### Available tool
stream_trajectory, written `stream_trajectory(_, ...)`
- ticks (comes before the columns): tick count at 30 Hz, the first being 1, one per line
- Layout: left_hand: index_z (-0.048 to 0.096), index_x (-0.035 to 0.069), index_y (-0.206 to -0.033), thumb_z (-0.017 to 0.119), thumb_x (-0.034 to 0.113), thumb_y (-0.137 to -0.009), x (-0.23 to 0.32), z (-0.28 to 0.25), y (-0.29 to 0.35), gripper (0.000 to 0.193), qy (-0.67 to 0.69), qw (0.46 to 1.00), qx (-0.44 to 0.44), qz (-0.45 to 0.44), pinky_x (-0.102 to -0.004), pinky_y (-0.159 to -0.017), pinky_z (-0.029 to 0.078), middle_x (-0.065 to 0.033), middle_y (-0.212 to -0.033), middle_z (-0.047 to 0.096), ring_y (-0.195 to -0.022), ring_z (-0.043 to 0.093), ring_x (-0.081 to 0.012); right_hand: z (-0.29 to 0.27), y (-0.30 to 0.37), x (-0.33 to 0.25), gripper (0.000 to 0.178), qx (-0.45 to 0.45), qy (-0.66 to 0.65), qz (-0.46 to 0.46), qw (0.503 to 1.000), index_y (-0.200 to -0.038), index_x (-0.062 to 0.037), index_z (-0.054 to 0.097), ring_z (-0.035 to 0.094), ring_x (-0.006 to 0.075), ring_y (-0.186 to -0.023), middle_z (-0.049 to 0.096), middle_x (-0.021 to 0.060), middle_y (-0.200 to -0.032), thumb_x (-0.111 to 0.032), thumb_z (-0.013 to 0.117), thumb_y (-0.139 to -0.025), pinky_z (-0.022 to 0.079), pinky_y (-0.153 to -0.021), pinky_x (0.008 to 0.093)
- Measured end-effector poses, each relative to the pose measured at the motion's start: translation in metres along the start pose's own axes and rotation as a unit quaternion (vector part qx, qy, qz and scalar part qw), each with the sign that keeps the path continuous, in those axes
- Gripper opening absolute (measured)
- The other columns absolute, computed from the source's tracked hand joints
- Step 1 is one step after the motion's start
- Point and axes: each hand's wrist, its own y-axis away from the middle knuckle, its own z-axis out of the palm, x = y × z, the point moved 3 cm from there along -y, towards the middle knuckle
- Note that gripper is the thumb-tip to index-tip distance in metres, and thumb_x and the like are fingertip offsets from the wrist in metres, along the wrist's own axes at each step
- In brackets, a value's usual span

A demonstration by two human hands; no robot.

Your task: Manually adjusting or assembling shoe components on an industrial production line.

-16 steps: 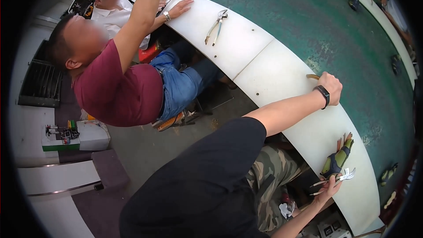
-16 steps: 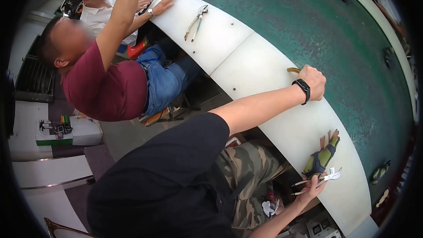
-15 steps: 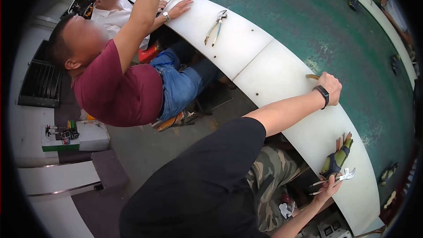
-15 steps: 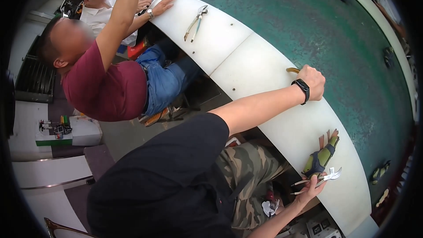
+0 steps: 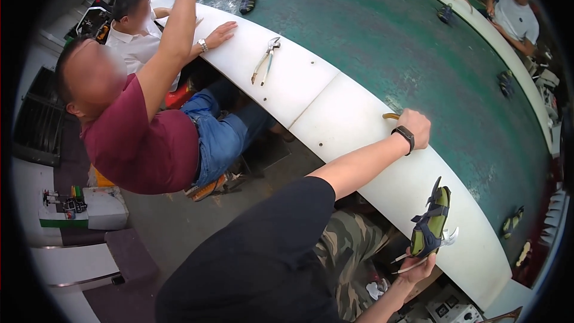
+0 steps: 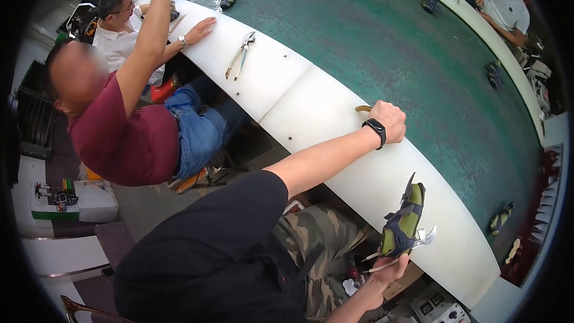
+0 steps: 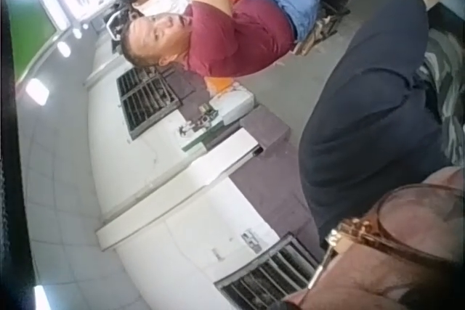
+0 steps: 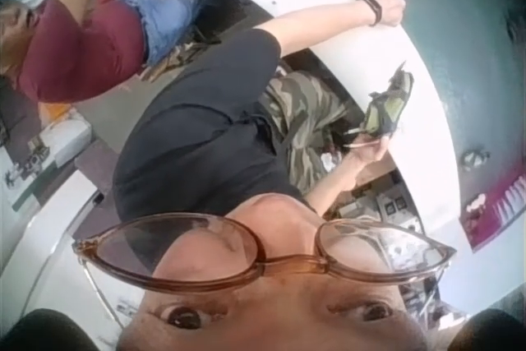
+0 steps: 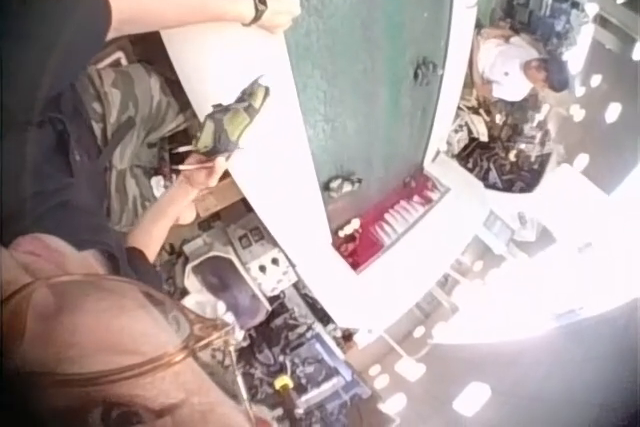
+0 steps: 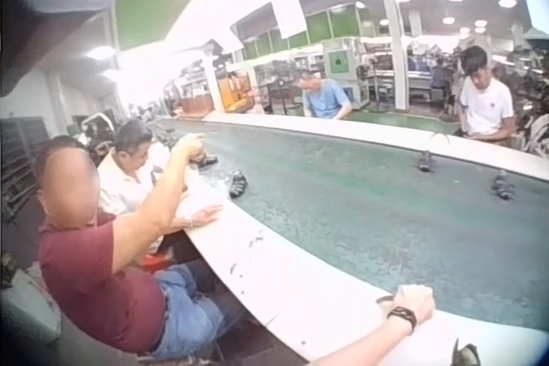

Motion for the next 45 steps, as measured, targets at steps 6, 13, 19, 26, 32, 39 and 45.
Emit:
stream_trajectory(6,0.075,0.010,-0.081,0.058,0.030,-0.087,0.000,-0.003,0.003,0.027,0.002,1.000,0.001,0.002,-0.0371,-0.073,0.054,-0.0091,-0.081,0.073,-0.082,0.072,-0.0251,0.025,0.032,0.017,0.049,0.007,-0.133,0.019,0.991,-0.126,-0.0080,0.053,0.051,0.0215,-0.073,0.060,0.0099,-0.103,-0.041,0.058,-0.090,0.044,-0.057,0.0346)
stream_trajectory(13,0.075,0.009,-0.081,0.060,0.038,-0.086,0.000,0.002,0.007,0.033,0.019,1.000,0.008,0.011,-0.0399,-0.077,0.055,-0.0119,-0.084,0.074,-0.085,0.072,-0.0271,0.031,0.075,0.036,0.045,0.012,-0.160,0.059,0.985,-0.121,-0.0128,0.055,0.049,0.0215,-0.070,0.059,0.0057,-0.097,-0.044,0.058,-0.090,0.041,-0.056,0.0345)
stream_trajectory(19,0.072,0.016,-0.076,0.071,0.031,-0.078,-0.016,0.001,0.043,0.015,0.214,0.938,0.249,0.108,-0.0414,-0.085,0.043,0.0009,-0.077,0.070,-0.087,0.064,-0.0217,0.068,0.085,0.038,0.058,-0.042,-0.211,0.079,0.973,-0.131,-0.0105,0.048,0.051,0.0201,-0.070,0.057,0.0079,-0.102,-0.051,0.056,-0.089,0.043,-0.058,0.0342)
stream_trajectory(26,0.050,-0.001,-0.136,0.036,0.037,-0.104,0.019,0.007,0.176,0.052,0.865,0.469,-0.177,-0.008,-0.0435,-0.105,0.044,-0.0188,-0.130,0.060,-0.118,0.060,-0.0281,0.085,0.094,0.055,0.074,-0.120,-0.335,0.112,0.928,-0.139,-0.0022,0.043,0.051,0.0159,-0.063,0.057,0.0195,-0.115,-0.056,0.055,-0.090,0.044,-0.059,0.0327)
stream_trajectory(32,0.031,0.005,-0.152,0.026,0.041,-0.105,0.032,-0.006,0.223,0.059,0.926,0.305,-0.222,0.002,-0.0497,-0.109,0.041,-0.0279,-0.143,0.047,-0.129,0.052,-0.0379,0.099,0.103,0.081,0.071,-0.131,-0.418,0.192,0.878,-0.134,-0.0015,0.051,0.054,0.0155,-0.064,0.061,0.0231,-0.119,-0.060,0.044,-0.094,0.047,-0.061,0.0332)
stream_trajectory(39,0.039,0.006,-0.143,0.030,0.038,-0.106,0.017,0.005,0.223,0.050,0.937,0.282,-0.200,-0.043,-0.0553,-0.098,0.050,-0.0216,-0.125,0.059,-0.114,0.060,-0.0366,0.083,0.102,0.092,0.067,-0.041,-0.205,0.189,0.959,-0.135,-0.0018,0.048,0.064,0.0217,-0.070,0.065,0.0226,-0.113,-0.057,0.041,-0.098,0.053,-0.061,0.0351)
stream_trajectory(45,0.042,0.006,-0.138,0.030,0.039,-0.106,0.013,0.001,0.224,0.048,0.912,0.330,-0.237,-0.048,-0.0546,-0.095,0.052,-0.0245,-0.125,0.058,-0.113,0.061,-0.0385,0.070,0.091,0.063,0.111,-0.101,0.199,-0.032,0.974,-0.144,0.0030,0.030,0.064,0.0169,-0.094,0.057,0.0135,-0.120,-0.068,0.076,-0.073,0.056,-0.064,0.0286)
